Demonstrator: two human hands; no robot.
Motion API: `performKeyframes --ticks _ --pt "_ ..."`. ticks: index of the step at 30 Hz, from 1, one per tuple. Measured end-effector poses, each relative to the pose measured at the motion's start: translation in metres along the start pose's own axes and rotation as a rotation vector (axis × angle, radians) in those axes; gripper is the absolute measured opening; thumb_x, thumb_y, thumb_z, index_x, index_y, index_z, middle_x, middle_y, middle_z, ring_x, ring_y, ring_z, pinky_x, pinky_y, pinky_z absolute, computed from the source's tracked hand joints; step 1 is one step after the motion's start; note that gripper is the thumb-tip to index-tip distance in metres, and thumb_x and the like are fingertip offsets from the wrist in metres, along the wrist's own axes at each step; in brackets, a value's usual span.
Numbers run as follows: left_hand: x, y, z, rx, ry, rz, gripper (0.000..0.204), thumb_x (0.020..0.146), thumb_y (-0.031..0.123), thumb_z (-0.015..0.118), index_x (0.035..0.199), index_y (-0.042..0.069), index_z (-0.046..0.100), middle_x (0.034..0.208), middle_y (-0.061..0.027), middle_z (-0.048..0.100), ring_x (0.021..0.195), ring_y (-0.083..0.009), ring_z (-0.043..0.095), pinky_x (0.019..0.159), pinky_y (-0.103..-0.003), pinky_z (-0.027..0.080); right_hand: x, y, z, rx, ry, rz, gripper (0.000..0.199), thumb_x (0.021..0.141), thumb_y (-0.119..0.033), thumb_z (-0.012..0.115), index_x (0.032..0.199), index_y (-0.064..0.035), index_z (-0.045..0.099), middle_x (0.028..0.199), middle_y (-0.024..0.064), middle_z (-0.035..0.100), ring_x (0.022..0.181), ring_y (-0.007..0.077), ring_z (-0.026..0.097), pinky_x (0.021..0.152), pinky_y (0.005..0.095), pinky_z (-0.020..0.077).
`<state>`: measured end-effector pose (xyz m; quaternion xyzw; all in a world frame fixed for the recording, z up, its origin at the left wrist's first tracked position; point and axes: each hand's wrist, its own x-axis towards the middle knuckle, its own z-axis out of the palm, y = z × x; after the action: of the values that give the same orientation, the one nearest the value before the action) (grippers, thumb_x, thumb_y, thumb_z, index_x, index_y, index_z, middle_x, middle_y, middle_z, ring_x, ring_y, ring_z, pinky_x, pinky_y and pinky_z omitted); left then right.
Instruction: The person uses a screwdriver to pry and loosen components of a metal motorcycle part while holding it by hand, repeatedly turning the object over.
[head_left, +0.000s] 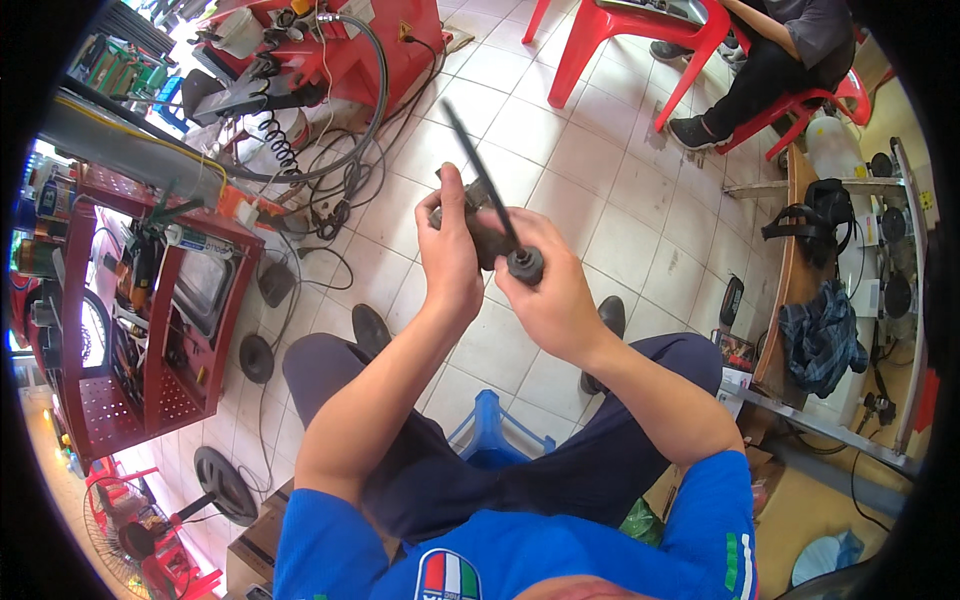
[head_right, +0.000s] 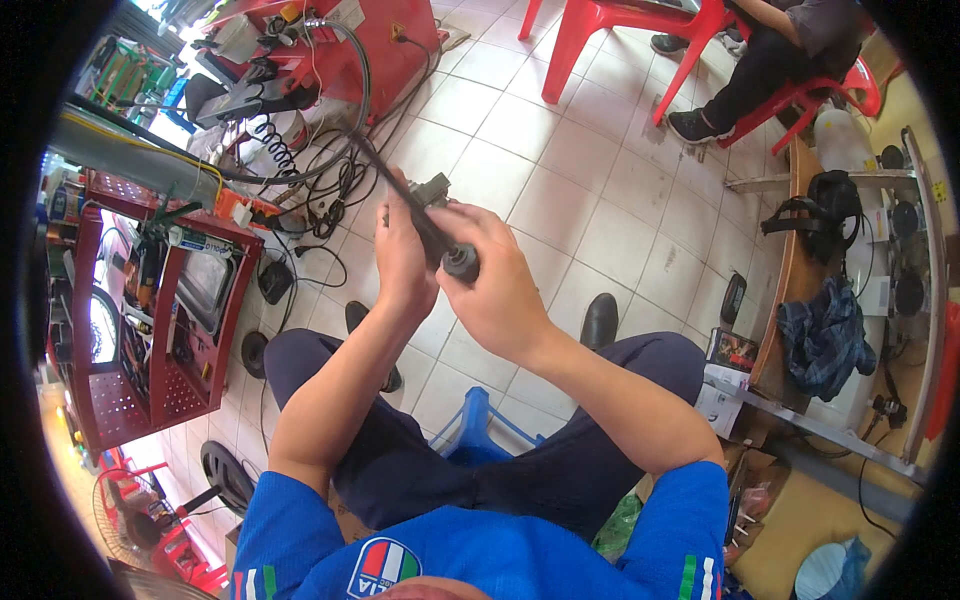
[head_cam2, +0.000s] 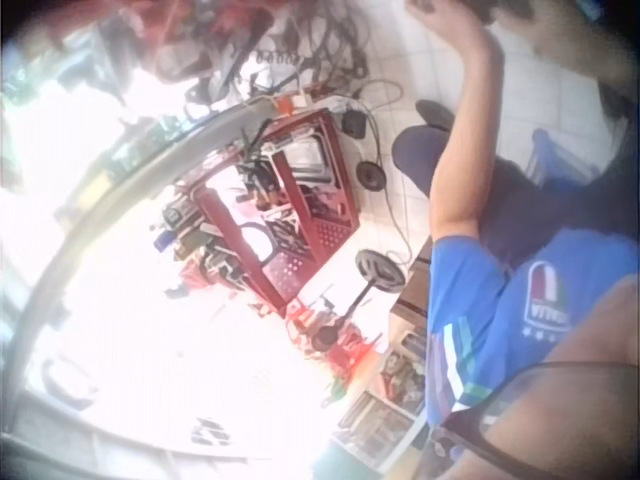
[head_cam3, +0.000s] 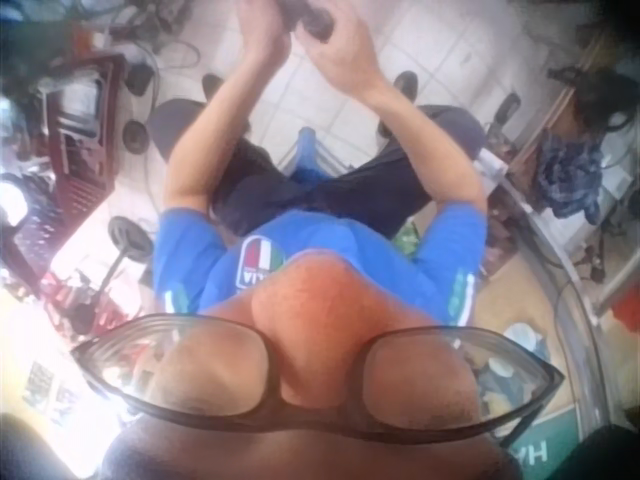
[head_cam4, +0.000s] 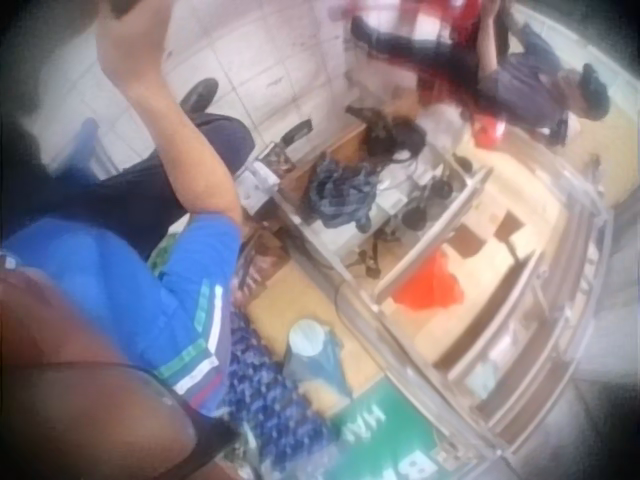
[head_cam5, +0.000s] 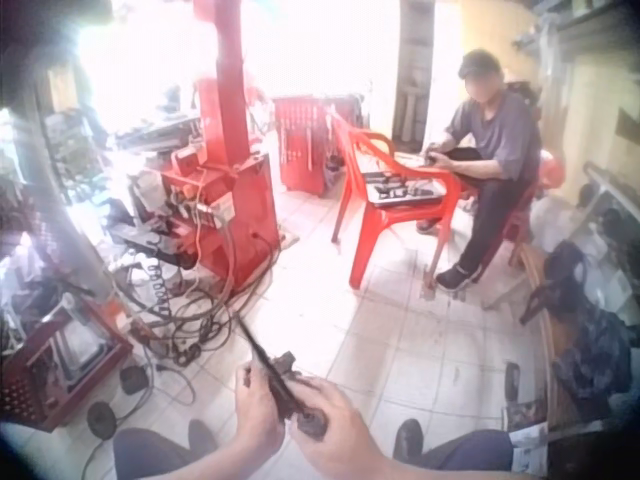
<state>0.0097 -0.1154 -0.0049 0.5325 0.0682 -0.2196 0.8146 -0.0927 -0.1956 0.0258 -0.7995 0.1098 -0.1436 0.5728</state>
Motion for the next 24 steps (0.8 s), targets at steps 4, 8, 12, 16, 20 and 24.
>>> performKeyframes --ticks 4,8,12,16,20,24 --pt "-0.006 0.003 0.005 0.053 0.005 0.03 0.06 0.097 0.061 0.055 0.111 0.003 0.044 0.099 -0.0084 0.06 0.086 -0.0144 0.063 0.076 -0.03 0.054 0.003 -0.004 0.001 -0.002 0.065 0.025 0.059 0.082 -0.001 0.066 0.14 -0.0037 0.055 0.137 0.0206 0.052 0.129 0.037 0.048 0.108 0.0428 0.0409" --pt "-0.005 -0.003 0.004 0.08 0.009 0.078 0.062 0.097 0.064 0.053 0.111 0.004 0.044 0.099 -0.0086 0.06 0.084 -0.0138 0.063 0.075 -0.03 0.054 0.002 -0.003 0.004 -0.151 0.046 -0.059 0.059 0.082 -0.001 0.065 0.14 -0.0005 0.054 0.137 0.0196 0.052 0.128 0.0364 0.049 0.108 0.0425 0.0415" --pt "0.001 -0.001 -0.001 0.05 -0.01 0.027 0.062 0.097 0.064 0.051 0.111 0.004 0.045 0.101 -0.0088 0.059 0.087 -0.0139 0.063 0.076 -0.031 0.054 0.0 0.0 0.007 0.078 0.084 -0.04 0.057 0.083 -0.001 0.065 0.139 -0.0004 0.056 0.137 0.018 0.052 0.128 0.0349 0.048 0.107 0.0419 0.0418" --pt "-0.001 -0.004 0.002 0.043 -0.016 0.059 0.077 0.094 0.067 0.055 0.123 -0.002 0.039 0.103 -0.0133 0.059 0.085 -0.0158 0.062 0.075 -0.028 0.053 0.004 -0.004 0.007 -0.091 0.113 -0.05 0.055 0.083 0.0 0.064 0.137 0.0002 0.056 0.138 0.0183 0.052 0.128 0.0355 0.048 0.107 0.0423 0.0419" --pt "-0.002 0.001 -0.002 0.007 -0.043 0.036 0.071 0.095 0.068 0.051 0.117 0.001 0.043 0.099 -0.0104 0.06 0.084 -0.0156 0.063 0.074 -0.029 0.054 0.002 -0.003 0.008 -0.06 0.074 -0.087 0.056 0.082 0.0 0.065 0.137 0.0007 0.056 0.138 0.0182 0.052 0.13 0.0356 0.047 0.107 0.0428 0.0416" --pt "-0.001 0.003 -0.001 -0.007 -0.05 0.059 0.069 0.095 0.069 0.049 0.114 0.002 0.045 0.094 -0.0074 0.06 0.082 -0.0146 0.063 0.072 -0.03 0.055 0.005 -0.006 0.012 -0.018 0.147 -0.058 0.054 0.082 0.0 0.066 0.136 0.0004 0.058 0.138 0.0185 0.051 0.132 0.0355 0.045 0.108 0.0427 0.0408"
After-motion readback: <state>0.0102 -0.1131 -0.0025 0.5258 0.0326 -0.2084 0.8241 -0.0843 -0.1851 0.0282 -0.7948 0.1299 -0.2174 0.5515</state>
